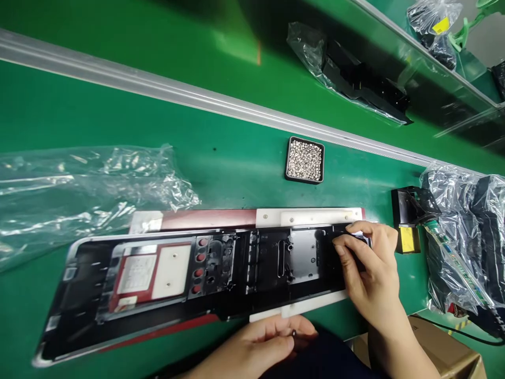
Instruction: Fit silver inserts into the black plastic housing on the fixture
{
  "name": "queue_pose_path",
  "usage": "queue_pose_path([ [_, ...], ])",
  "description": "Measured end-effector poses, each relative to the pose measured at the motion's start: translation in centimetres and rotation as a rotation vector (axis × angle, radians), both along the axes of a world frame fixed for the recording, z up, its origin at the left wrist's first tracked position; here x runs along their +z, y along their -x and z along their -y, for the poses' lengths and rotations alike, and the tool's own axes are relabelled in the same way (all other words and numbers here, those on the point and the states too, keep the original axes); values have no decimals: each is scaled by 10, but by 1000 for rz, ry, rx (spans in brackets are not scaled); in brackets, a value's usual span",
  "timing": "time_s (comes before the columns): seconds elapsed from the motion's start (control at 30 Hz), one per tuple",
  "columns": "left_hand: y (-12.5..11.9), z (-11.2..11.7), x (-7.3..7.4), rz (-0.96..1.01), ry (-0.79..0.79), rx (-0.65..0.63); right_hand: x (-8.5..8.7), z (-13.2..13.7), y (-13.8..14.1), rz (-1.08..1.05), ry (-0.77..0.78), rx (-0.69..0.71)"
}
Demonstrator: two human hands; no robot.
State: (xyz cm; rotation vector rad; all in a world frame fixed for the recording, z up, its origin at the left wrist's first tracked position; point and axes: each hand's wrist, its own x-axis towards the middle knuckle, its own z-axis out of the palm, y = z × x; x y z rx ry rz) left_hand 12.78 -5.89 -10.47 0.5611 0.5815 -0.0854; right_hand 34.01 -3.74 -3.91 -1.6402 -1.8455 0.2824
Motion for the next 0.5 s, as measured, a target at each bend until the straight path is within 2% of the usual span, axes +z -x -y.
queue_pose_path([
  [0.33,0,-14,16,-124,-124,-123,-2,2,-4,3,4,-9],
  [0.5,0,-12,14,-121,-113,-97,-3,3,-4,40,-39,24],
])
